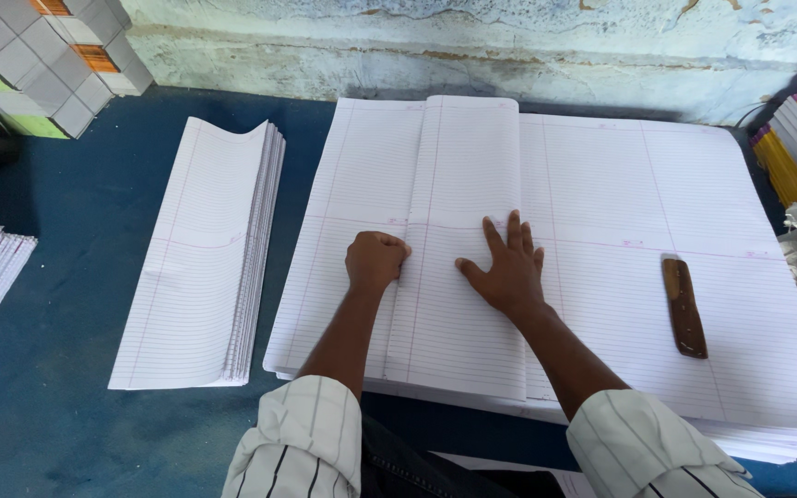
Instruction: The person folds large sheets of lined paper in half, smooths the crease with a wooden tool, and stacks the folded sheets to the left. The person repeats this process for multiple sheets.
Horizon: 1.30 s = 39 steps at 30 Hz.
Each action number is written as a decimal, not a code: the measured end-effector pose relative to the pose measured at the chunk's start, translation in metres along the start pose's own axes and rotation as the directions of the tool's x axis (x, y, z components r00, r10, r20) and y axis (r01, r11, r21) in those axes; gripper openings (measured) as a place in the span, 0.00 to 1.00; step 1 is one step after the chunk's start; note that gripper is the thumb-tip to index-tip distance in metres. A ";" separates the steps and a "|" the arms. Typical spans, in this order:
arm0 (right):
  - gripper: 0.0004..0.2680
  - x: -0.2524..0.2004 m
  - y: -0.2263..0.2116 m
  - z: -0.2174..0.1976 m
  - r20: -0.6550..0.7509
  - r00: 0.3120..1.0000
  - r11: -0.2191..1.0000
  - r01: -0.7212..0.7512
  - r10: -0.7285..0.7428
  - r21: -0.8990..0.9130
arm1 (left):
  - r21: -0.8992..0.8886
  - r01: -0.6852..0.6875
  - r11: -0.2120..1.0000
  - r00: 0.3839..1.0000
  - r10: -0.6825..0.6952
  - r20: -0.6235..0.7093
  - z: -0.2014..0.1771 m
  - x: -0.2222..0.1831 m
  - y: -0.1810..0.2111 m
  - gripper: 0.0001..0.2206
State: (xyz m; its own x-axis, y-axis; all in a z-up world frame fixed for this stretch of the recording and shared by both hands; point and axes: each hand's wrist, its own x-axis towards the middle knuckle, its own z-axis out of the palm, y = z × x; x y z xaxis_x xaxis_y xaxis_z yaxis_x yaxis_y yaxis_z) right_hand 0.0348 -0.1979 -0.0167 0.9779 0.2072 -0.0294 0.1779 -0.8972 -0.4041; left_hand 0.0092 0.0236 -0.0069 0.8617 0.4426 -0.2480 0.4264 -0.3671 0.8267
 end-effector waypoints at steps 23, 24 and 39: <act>0.35 0.000 -0.004 0.000 0.033 0.999 0.994 -0.011 0.015 -0.112 | 0.187 0.118 0.975 0.987 -0.095 -0.127 0.012 0.001 0.016 0.07; 0.35 0.000 -0.004 0.001 0.031 0.999 0.993 -0.011 0.015 -0.118 | 0.204 0.115 0.972 0.986 -0.087 -0.143 0.014 0.001 0.016 0.07; 0.34 -0.001 -0.003 -0.002 0.009 1.000 0.999 0.007 -0.006 -0.053 | 0.551 -0.161 0.819 0.986 0.108 0.127 0.031 -0.002 0.034 0.17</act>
State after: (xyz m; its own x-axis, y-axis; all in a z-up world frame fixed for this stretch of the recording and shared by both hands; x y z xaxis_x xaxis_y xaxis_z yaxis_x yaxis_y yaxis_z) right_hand 0.0332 -0.1966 -0.0136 0.9756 0.2167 -0.0354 0.1904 -0.9152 -0.3553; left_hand 0.0304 -0.0150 0.0059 0.9307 0.2929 -0.2193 0.3622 -0.8225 0.4386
